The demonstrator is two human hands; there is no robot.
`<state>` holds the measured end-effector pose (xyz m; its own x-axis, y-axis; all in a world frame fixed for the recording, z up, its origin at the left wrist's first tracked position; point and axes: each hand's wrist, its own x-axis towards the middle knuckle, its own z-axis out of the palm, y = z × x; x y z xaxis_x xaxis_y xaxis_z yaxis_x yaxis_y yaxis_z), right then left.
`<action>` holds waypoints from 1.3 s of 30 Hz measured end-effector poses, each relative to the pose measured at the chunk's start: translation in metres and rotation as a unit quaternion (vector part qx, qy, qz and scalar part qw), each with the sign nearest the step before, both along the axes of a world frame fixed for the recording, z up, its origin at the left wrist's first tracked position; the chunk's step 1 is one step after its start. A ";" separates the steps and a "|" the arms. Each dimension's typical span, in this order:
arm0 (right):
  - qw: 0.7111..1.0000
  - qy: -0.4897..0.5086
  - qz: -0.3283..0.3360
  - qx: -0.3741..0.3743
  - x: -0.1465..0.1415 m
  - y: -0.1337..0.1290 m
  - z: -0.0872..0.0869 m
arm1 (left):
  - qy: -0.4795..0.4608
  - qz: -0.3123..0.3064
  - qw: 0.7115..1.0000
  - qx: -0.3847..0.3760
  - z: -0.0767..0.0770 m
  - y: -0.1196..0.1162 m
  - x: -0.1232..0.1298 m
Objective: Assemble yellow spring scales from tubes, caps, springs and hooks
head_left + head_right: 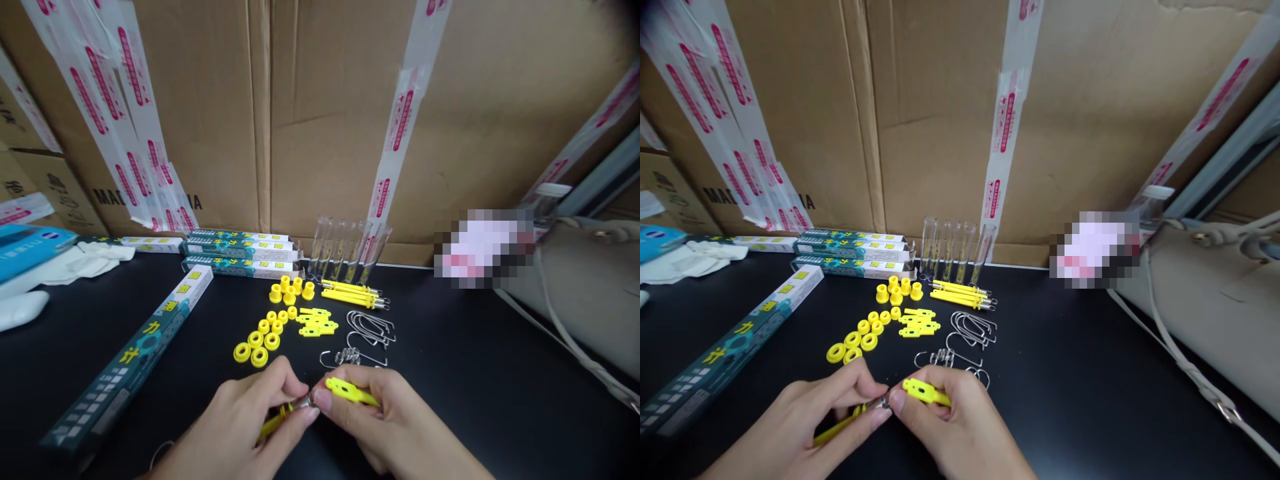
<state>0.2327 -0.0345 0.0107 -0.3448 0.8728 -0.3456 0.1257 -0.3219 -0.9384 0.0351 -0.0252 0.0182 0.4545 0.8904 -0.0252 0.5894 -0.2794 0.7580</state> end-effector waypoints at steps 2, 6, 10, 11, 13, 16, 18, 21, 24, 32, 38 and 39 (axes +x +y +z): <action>1.000 0.024 0.005 -0.015 0.000 0.001 0.000 | 0.013 0.007 1.000 0.017 -0.001 -0.001 -0.001; 0.997 0.067 0.014 -0.044 0.001 0.003 0.003 | 0.014 0.004 0.999 0.040 0.002 -0.004 -0.002; 0.998 0.060 0.001 -0.036 0.000 0.004 0.005 | 0.024 -0.032 0.998 0.051 0.009 -0.002 -0.002; 0.998 0.051 -0.004 -0.026 0.000 0.003 0.005 | 0.022 -0.039 0.998 0.048 0.011 -0.001 -0.002; 0.999 0.042 -0.007 -0.014 -0.001 0.002 0.006 | 0.018 -0.039 0.998 0.037 0.015 0.002 -0.001; 0.999 0.043 -0.006 -0.018 -0.003 0.001 0.007 | 0.035 -0.034 0.998 0.049 0.017 0.005 0.001; 0.999 0.045 -0.006 -0.022 -0.004 0.001 0.007 | 0.049 -0.040 0.996 0.064 0.017 0.004 0.002; 0.999 0.047 -0.012 -0.023 -0.004 0.001 0.007 | 0.049 -0.049 0.995 0.069 0.013 0.002 0.001; 0.998 0.051 -0.014 -0.032 -0.003 0.002 0.008 | 0.049 -0.038 0.994 0.087 0.008 -0.001 -0.001; 0.993 0.104 -0.011 -0.048 -0.002 -0.002 0.011 | 0.066 -0.057 0.994 0.066 0.008 0.006 -0.003; 0.984 0.158 -0.002 -0.077 0.000 0.000 0.012 | 0.050 -0.041 0.998 0.006 0.015 0.005 -0.004; 0.983 0.165 -0.006 -0.079 0.000 0.000 0.012 | 0.043 -0.040 0.998 0.011 0.015 0.004 -0.004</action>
<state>0.2328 -0.0342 0.0225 -0.4510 0.8219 -0.3481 -0.1828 -0.4667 -0.8653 0.0309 -0.0209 0.0328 0.5206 0.8524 -0.0485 0.6273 -0.3433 0.6990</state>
